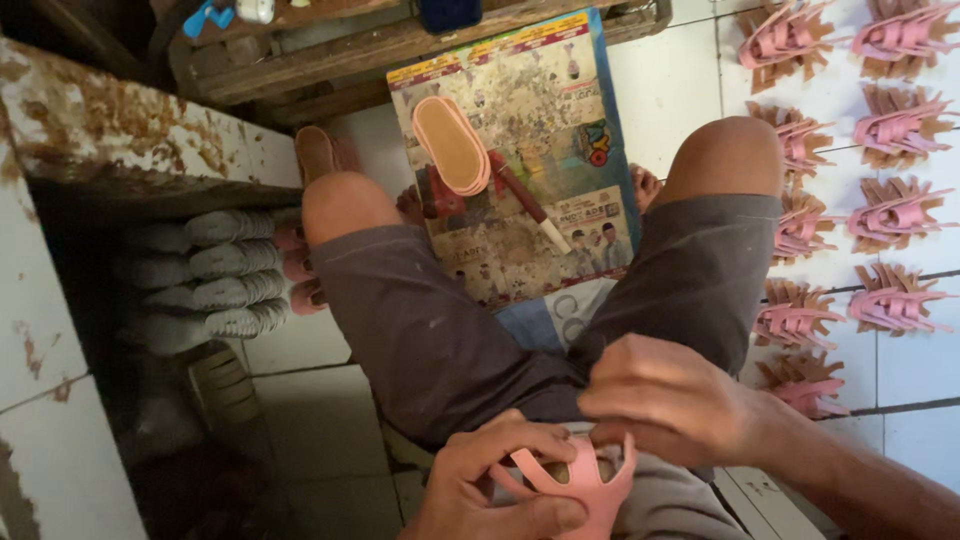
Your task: The person sits on the floor assembling pink children's sandals. They fit a pink strap upper over a wooden shoe last, press and shape the straps, use a rasp to smooth the sole edge, remove the shaped upper from the last, and pick another wooden last from a shelf to continue shaping the next sandal.
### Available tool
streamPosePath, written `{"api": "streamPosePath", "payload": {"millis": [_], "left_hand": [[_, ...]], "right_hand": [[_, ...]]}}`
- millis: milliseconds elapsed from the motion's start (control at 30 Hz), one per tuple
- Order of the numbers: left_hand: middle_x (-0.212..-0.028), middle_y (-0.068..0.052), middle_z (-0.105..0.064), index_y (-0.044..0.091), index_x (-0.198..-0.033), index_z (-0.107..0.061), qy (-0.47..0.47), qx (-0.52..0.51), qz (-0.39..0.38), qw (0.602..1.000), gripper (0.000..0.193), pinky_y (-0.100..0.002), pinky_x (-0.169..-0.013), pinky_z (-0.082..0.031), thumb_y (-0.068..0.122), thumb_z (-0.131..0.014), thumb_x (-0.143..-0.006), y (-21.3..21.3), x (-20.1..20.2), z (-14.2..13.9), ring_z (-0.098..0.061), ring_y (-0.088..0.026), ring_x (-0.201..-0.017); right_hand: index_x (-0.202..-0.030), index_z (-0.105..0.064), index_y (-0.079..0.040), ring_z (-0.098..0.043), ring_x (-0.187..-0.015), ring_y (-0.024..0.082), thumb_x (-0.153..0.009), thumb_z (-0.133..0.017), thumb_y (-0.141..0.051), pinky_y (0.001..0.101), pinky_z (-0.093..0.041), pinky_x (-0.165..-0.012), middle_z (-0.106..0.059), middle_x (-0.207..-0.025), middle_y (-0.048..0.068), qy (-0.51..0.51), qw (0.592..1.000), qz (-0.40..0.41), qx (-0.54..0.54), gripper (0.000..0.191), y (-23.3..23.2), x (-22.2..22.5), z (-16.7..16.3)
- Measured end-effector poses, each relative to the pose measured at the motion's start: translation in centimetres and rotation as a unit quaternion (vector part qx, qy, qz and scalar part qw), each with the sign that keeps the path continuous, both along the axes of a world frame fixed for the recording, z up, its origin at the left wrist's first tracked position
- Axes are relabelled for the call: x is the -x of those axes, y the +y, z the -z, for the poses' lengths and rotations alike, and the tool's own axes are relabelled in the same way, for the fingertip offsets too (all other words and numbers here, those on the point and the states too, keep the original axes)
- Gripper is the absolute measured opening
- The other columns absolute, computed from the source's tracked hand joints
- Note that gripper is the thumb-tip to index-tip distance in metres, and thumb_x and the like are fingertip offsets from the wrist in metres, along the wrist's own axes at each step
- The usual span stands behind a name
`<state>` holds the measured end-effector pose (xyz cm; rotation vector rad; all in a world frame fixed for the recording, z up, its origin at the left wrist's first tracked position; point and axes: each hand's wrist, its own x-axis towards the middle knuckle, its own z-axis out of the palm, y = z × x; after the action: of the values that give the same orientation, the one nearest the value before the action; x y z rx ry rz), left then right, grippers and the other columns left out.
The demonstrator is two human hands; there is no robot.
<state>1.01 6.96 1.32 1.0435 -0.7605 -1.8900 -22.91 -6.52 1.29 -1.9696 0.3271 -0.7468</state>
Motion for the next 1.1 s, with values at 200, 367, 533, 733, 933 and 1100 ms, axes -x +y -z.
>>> {"api": "streamPosePath", "payload": {"millis": [200,367,533,733,933,1100], "left_hand": [[-0.092,-0.011,-0.066,-0.002,-0.110,-0.076,-0.021,0.004,0.009,1.000,0.029,-0.038,-0.079,-0.047,0.013,-0.088,-0.088,0.0,0.0,0.3,-0.058,-0.014,-0.082],[-0.090,-0.010,-0.067,0.001,-0.111,-0.073,-0.023,-0.004,0.004,1.000,0.032,-0.035,-0.076,-0.044,0.016,-0.087,-0.086,0.5,0.1,0.5,-0.059,-0.013,-0.079],[-0.094,-0.012,-0.072,0.001,-0.108,-0.081,-0.108,0.149,0.001,0.983,0.025,-0.033,-0.073,-0.045,0.015,-0.088,-0.090,0.8,0.2,1.0,-0.062,-0.014,-0.080],[-0.097,-0.009,-0.082,0.004,-0.100,-0.081,-0.193,0.167,-0.044,0.966,0.018,-0.032,-0.074,-0.057,0.019,-0.072,-0.093,-0.4,1.4,-1.7,-0.081,-0.016,-0.087],[-0.108,-0.007,-0.077,0.004,-0.111,-0.072,-0.131,0.200,0.039,0.970,0.025,-0.031,-0.092,-0.061,0.023,-0.056,-0.114,-0.8,0.6,-3.2,-0.077,-0.015,-0.101],[-0.094,-0.003,-0.076,0.006,-0.099,-0.070,-0.128,0.031,0.087,0.987,0.028,-0.029,-0.087,-0.058,0.024,-0.052,-0.111,1.6,2.7,-1.4,-0.074,-0.011,-0.084]], "right_hand": [[-0.112,-0.064,0.008,-0.067,-0.090,0.032,-0.091,-0.074,0.000,0.0444,-0.058,-0.080,-0.062,-0.106,0.015,-0.086,0.993,-0.051,0.063,0.025,-0.4,-0.4,0.5],[-0.107,-0.066,0.007,-0.065,-0.087,0.031,-0.085,-0.078,-0.002,0.0423,-0.056,-0.077,-0.064,-0.102,0.015,-0.095,0.995,-0.031,0.001,0.027,0.8,-0.8,1.3],[-0.110,-0.071,0.004,-0.071,-0.091,0.030,-0.092,-0.078,-0.003,0.0407,-0.059,-0.080,-0.069,-0.105,0.013,-0.072,0.993,-0.039,-0.086,0.021,1.8,0.2,1.5],[-0.113,-0.072,0.011,-0.073,-0.091,0.032,-0.105,-0.063,-0.013,0.0443,-0.059,-0.081,-0.072,-0.105,0.019,-0.125,0.975,-0.047,-0.176,0.027,3.7,0.7,0.1],[-0.102,-0.072,0.013,-0.074,-0.085,0.034,-0.100,-0.066,-0.007,0.0464,-0.061,-0.076,-0.070,-0.097,0.020,-0.174,0.970,-0.038,-0.164,0.021,5.4,0.0,-0.1],[-0.098,-0.068,0.012,-0.074,-0.083,0.036,-0.096,-0.069,-0.002,0.0484,-0.063,-0.076,-0.070,-0.096,0.020,-0.156,0.971,-0.062,-0.172,0.014,5.9,0.3,-0.2]]}}
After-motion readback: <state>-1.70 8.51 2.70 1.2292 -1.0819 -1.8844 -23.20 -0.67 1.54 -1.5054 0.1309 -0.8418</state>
